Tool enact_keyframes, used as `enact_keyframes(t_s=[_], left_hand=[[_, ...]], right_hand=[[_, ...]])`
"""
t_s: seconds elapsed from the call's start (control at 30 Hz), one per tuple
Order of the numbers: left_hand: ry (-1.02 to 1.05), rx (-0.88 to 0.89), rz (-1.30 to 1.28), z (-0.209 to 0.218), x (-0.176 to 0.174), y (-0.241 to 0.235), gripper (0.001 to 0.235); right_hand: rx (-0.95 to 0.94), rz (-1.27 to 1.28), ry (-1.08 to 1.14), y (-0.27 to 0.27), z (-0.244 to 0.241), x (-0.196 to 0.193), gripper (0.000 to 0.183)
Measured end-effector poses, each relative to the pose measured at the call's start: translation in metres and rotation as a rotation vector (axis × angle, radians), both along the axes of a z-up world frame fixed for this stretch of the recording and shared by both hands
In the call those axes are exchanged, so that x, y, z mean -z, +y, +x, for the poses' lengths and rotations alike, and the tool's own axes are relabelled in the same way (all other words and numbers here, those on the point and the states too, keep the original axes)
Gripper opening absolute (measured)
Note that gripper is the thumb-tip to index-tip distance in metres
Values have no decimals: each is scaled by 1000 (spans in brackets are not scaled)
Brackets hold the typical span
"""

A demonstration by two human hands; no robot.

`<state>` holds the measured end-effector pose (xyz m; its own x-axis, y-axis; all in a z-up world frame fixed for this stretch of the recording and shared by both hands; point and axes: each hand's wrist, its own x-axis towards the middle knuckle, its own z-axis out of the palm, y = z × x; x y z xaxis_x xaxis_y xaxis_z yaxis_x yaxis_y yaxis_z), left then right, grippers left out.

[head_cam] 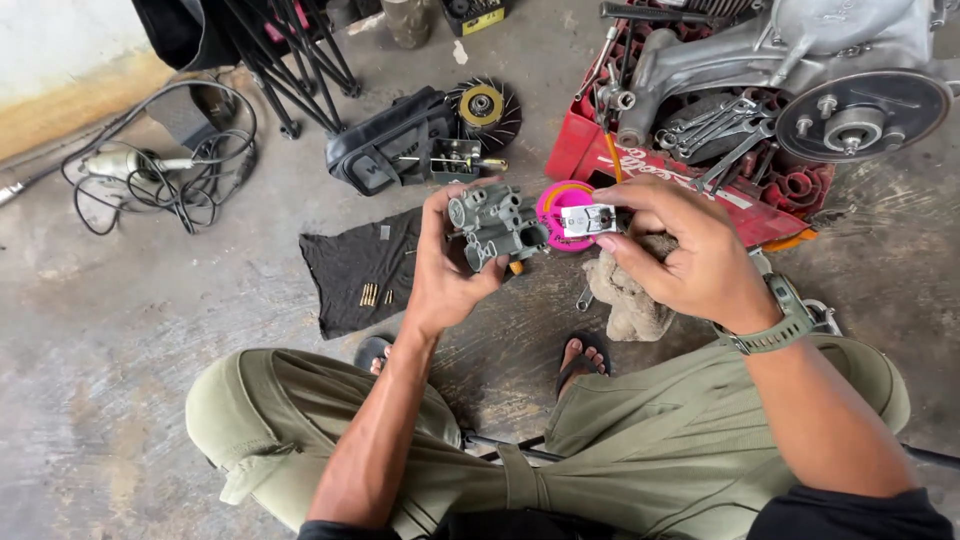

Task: The person sits cross-legged on the floor and assembles a mechanical part, likely a brake caliper. They insert small metal pins and a rectangular metal piece into the component, wipe it with a cloth, and use a yellow screwdriver to tighten screws.

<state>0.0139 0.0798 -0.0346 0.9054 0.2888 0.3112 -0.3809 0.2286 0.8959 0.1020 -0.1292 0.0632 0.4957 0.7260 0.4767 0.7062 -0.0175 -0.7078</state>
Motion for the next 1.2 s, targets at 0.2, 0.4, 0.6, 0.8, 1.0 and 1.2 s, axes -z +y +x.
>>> enact_keyframes(t_s=[0.2,0.4,0.6,0.8,1.0,1.2], left_hand=[[-158,91,-39,2,-1,4,58],[-216,130,-50,-1,-1,6,63],[-280,151,-74,1,2,4,62],[-310,170,-112,-2,-4,3,62],[-255,144,159,-12,-30,11,49],[-125,162,267,-16,-34,21,54]], right_hand=[[-80,26,2,14,-4,-3,33],[-123,79,-23,19,-12,-13,33],[-47,107,-113,16,-18,-7,27],[-27,115,-136,11,-18,-16,26],[-209,-313,-644,5,-25,-12,17],[-195,-527,-798,9,-39,-6,18]])
